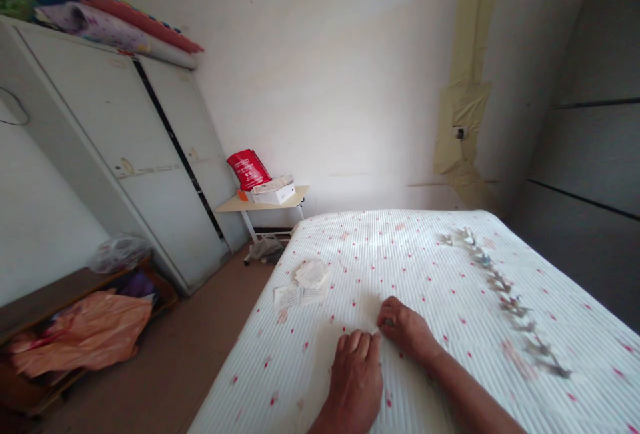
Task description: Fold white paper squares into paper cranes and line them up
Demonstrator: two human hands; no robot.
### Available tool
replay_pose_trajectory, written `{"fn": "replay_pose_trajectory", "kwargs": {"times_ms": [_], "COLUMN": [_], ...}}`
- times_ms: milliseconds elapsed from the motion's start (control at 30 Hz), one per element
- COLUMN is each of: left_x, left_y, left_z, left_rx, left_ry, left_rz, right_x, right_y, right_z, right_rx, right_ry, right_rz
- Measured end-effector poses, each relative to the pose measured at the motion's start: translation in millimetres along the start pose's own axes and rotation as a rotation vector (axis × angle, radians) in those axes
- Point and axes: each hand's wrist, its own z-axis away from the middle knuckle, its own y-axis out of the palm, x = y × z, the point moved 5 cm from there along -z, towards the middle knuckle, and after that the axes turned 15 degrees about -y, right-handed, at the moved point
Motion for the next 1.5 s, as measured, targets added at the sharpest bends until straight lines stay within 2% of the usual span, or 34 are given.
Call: {"fn": "replay_pose_trajectory", "kwargs": {"times_ms": [167,367,700,1033,1167,1300,1367,1500], "left_x": [-0.6,-1.6,0.5,4.5,6.5,0.1,-6.8,-12.7], "left_y": [-1.4,-3.0,-10.5,-6.2,-9.1,-18.7,-19.2,-16.9], "left_z": [-2.0,-1.6,4.2,12.5,14.6,5.3,0.2,-4.0], "left_rx": [0.052,0.052,0.11,0.13,0.081,-0.025,0.007,0.066], "left_ry": [-0.008,0.011,-0.045,-0.018,-0.015,0.023,0.092,0.131], "left_rz": [0.001,-0.005,0.018,0.021,0.039,0.089,0.098,0.087], "right_x": [-1.9,-3.8,-3.6,-1.7,-3.1,-5.4,-6.8,-8.6], "right_y": [2.3,3.1,2.4,1.0,2.8,4.2,4.8,5.3], "right_z": [-1.1,-1.8,-1.9,-1.5,-1.9,-2.8,-3.3,-3.9], "right_rx": [-0.009,-0.011,-0.019,-0.009,-0.016,-0.013,-0.01,-0.017], "right_ry": [-0.004,0.0,0.004,0.004,-0.008,0.012,0.028,0.039], "right_rz": [-0.003,0.0,0.005,0.005,-0.001,-0.008,-0.016,-0.03]}}
